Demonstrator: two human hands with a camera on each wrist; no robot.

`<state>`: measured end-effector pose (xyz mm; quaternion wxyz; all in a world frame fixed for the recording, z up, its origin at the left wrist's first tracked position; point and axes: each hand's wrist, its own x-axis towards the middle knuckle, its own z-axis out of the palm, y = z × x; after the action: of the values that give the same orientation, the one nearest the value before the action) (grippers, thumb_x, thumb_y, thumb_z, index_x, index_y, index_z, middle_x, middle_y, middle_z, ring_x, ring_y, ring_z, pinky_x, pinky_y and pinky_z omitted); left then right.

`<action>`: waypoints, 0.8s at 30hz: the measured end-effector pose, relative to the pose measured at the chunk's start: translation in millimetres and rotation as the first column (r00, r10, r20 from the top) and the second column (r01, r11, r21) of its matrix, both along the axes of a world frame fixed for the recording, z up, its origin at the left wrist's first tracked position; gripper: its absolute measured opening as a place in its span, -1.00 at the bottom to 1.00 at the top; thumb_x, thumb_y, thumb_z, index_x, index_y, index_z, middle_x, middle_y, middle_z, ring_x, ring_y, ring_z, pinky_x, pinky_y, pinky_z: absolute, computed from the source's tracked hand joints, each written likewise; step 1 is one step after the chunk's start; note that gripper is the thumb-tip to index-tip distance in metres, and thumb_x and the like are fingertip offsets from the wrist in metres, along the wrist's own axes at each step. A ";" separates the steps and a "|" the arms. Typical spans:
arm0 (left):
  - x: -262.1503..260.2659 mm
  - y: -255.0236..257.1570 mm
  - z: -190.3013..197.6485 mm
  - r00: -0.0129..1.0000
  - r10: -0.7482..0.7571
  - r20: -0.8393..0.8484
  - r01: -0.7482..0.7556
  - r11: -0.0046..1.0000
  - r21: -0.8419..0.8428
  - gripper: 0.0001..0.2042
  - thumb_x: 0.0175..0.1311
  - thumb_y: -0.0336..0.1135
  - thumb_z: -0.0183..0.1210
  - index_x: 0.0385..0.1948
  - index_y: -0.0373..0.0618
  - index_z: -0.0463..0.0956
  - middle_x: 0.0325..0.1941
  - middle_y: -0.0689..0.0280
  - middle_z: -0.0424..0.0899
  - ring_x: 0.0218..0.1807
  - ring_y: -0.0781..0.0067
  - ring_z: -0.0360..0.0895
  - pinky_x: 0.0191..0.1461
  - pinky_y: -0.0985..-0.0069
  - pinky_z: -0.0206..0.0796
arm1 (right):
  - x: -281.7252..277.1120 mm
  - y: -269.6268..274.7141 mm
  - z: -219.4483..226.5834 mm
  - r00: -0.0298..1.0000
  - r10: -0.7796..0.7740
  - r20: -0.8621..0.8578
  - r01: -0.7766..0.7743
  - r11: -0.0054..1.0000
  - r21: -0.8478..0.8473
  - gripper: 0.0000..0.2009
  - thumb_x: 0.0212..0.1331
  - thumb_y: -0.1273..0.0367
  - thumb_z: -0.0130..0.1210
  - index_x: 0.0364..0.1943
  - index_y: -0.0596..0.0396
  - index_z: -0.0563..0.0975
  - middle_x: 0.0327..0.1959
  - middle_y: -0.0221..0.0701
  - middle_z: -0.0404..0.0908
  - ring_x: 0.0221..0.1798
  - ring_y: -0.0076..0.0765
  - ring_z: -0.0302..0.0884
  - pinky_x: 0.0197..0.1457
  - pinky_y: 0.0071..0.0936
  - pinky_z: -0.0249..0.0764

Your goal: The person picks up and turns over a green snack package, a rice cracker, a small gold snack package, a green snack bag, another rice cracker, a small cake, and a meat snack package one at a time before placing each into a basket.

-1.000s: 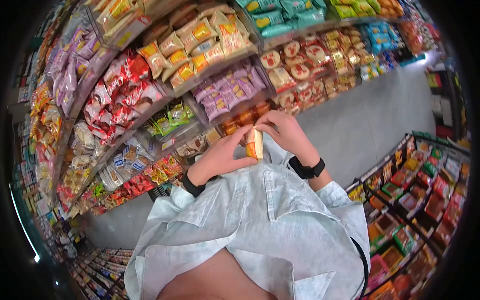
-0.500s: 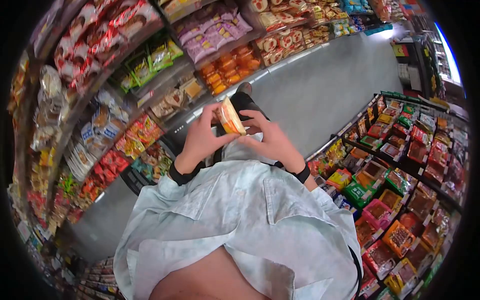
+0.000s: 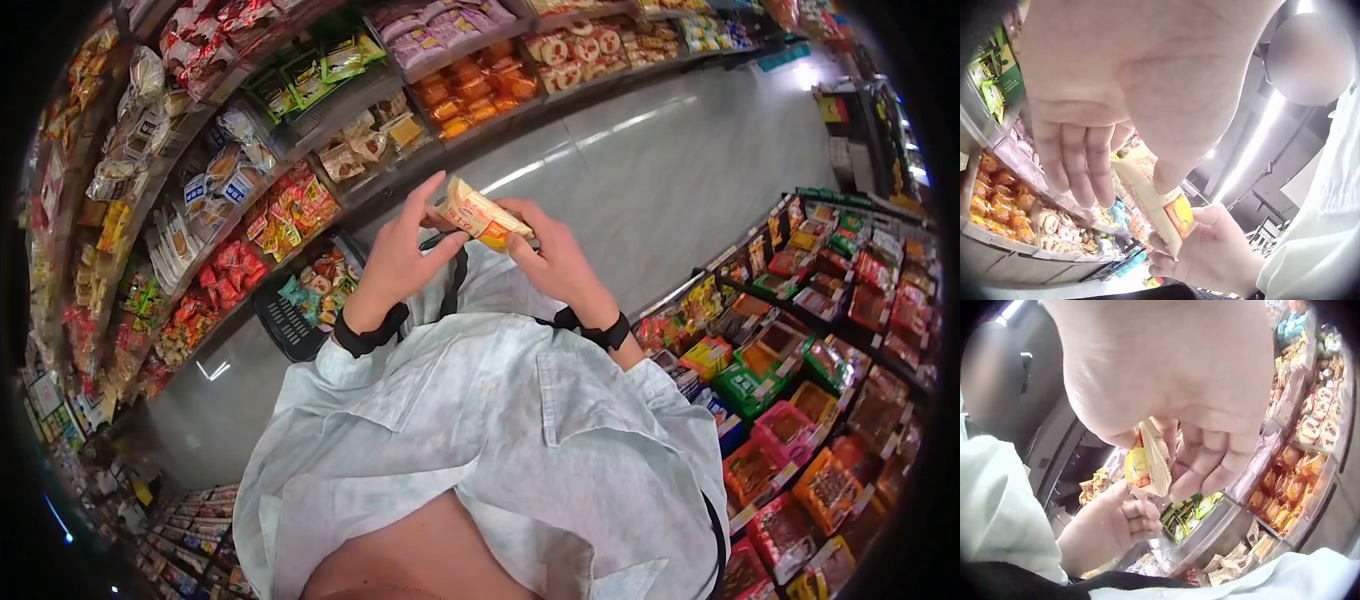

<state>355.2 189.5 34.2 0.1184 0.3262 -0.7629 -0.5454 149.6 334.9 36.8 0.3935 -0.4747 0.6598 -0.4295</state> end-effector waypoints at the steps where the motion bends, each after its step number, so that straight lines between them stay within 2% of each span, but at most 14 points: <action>1: 0.5 13.8 -0.8 0.999 -0.031 -0.009 0.030 0.999 -0.043 -0.17 0.29 -0.12 0.44 0.57 -0.04 0.22 0.10 0.06 0.73 0.12 0.05 0.74 0.19 0.19 0.56 | -0.3 17.5 -1.8 1.000 -0.009 -0.019 0.008 1.000 -0.029 -0.61 0.47 0.42 0.02 0.33 0.18 0.50 0.11 -0.12 0.74 0.11 -0.18 0.74 0.19 -0.34 0.61; 3: 0.0 43.8 -7.1 0.994 -0.104 -0.025 0.100 0.988 -0.121 -0.17 0.29 -0.12 0.45 0.58 -0.05 0.22 0.12 0.05 0.73 0.14 0.04 0.74 0.20 0.20 0.56 | -3.4 57.0 -12.0 0.995 -0.029 0.100 0.030 1.000 -0.006 -0.63 0.52 0.39 0.01 0.32 0.18 0.51 0.07 -0.21 0.74 0.07 -0.31 0.70 0.17 -0.40 0.59; 4: -0.6 62.6 -9.7 0.993 -0.112 -0.029 0.108 0.988 -0.109 -0.18 0.29 -0.12 0.46 0.55 -0.06 0.24 0.13 0.04 0.73 0.16 0.03 0.74 0.20 0.20 0.56 | -3.5 76.5 -16.2 0.986 -0.041 0.161 0.041 0.999 0.007 -0.64 0.55 0.37 0.00 0.32 0.18 0.51 0.06 -0.26 0.73 0.05 -0.37 0.68 0.16 -0.43 0.58; 7: -7.0 124.1 -11.4 0.995 -0.099 -0.031 0.098 0.995 -0.032 -0.24 0.26 -0.17 0.49 0.47 -0.12 0.31 0.15 0.02 0.73 0.20 0.05 0.74 0.24 0.22 0.55 | 2.1 125.7 -27.8 0.890 -0.222 0.397 0.174 0.973 0.155 -0.68 0.64 0.29 -0.03 0.26 0.18 0.55 -0.03 -0.41 0.69 -0.05 -0.56 0.61 0.08 -0.52 0.56; 9: -7.1 167.1 -1.9 0.999 -0.052 0.003 0.052 0.995 0.089 -0.28 0.24 -0.26 0.52 0.40 -0.18 0.35 0.17 0.03 0.74 0.22 0.13 0.74 0.30 0.28 0.53 | -0.4 148.8 -51.1 0.870 -0.282 0.405 0.232 0.958 0.169 -0.69 0.66 0.25 -0.02 0.20 0.18 0.57 -0.09 -0.47 0.66 -0.08 -0.62 0.57 0.04 -0.55 0.54; 10: -6.6 184.0 7.5 0.998 -0.067 0.010 0.066 0.995 0.082 -0.37 0.24 -0.24 0.52 0.29 -0.20 0.40 0.16 0.01 0.75 0.23 0.14 0.74 0.28 0.29 0.53 | 4.5 161.7 -58.9 0.857 -0.308 0.413 0.252 0.950 0.187 -0.69 0.68 0.23 -0.02 0.17 0.18 0.59 -0.11 -0.50 0.64 -0.10 -0.65 0.56 0.02 -0.57 0.54; 13: 10.5 219.7 20.2 0.983 -0.155 0.093 0.155 0.988 0.007 -0.39 0.25 -0.22 0.52 0.26 -0.22 0.43 0.15 0.02 0.76 0.22 0.13 0.74 0.25 0.30 0.54 | 13.6 179.3 -62.3 0.786 -0.343 0.515 0.274 0.939 0.208 -0.71 0.64 0.22 0.04 0.08 0.16 0.61 -0.17 -0.52 0.63 -0.12 -0.66 0.55 -0.05 -0.57 0.52; 14: 17.4 230.6 17.1 0.989 -0.125 0.075 0.122 0.992 0.046 -0.42 0.21 -0.19 0.54 0.20 -0.18 0.48 0.11 0.06 0.77 0.17 0.08 0.75 0.22 0.28 0.54 | 15.5 184.0 -64.9 0.826 -0.296 0.480 0.220 0.953 0.209 -0.72 0.65 0.23 0.04 0.07 0.17 0.61 -0.17 -0.52 0.64 -0.12 -0.66 0.55 -0.05 -0.57 0.51; 17: 43.4 242.8 -5.0 0.962 -0.219 0.162 0.233 0.970 -0.075 -0.44 0.14 -0.13 0.57 0.11 -0.12 0.52 0.02 0.12 0.75 0.08 0.02 0.72 0.15 0.25 0.54 | 23.4 192.3 -62.6 0.917 -0.153 0.369 0.074 0.973 0.219 -0.73 0.64 0.23 0.05 0.03 0.17 0.61 -0.19 -0.52 0.66 -0.14 -0.65 0.54 -0.06 -0.55 0.49; 20: 51.9 246.3 -0.3 0.961 -0.216 0.174 0.244 0.958 -0.153 -0.49 0.13 -0.07 0.57 -0.02 -0.10 0.52 -0.07 0.16 0.71 0.00 0.00 0.68 0.07 0.21 0.52 | 43.4 185.2 -45.3 0.963 -0.036 0.266 -0.033 0.968 0.250 -0.74 0.61 0.23 0.09 -0.01 0.16 0.63 -0.26 -0.50 0.67 -0.21 -0.64 0.53 -0.11 -0.54 0.49; 22: 58.8 252.8 4.7 0.966 -0.194 0.173 0.218 0.967 -0.129 -0.49 0.14 -0.04 0.56 -0.06 -0.10 0.49 -0.09 0.17 0.69 -0.01 0.01 0.67 0.04 0.20 0.51 | 55.6 177.3 -42.6 0.981 0.052 0.189 -0.105 0.954 0.282 -0.74 0.60 0.22 0.12 -0.02 0.15 0.63 -0.30 -0.48 0.66 -0.24 -0.64 0.53 -0.14 -0.54 0.49; 24: 69.7 259.1 7.7 0.975 -0.146 0.169 0.168 0.978 -0.126 -0.48 0.14 -0.03 0.56 -0.09 -0.10 0.46 -0.09 0.18 0.69 -0.01 0.01 0.66 0.03 0.19 0.50 | 71.6 170.7 -50.4 0.975 0.006 0.224 -0.062 0.967 0.246 -0.73 0.55 0.20 0.17 -0.03 0.15 0.65 -0.38 -0.38 0.69 -0.34 -0.54 0.56 -0.21 -0.48 0.51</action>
<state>424.9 448.6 41.9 0.0359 0.2981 -0.8297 -0.4706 221.2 505.6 -13.6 0.5288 -0.3815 0.6527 -0.3858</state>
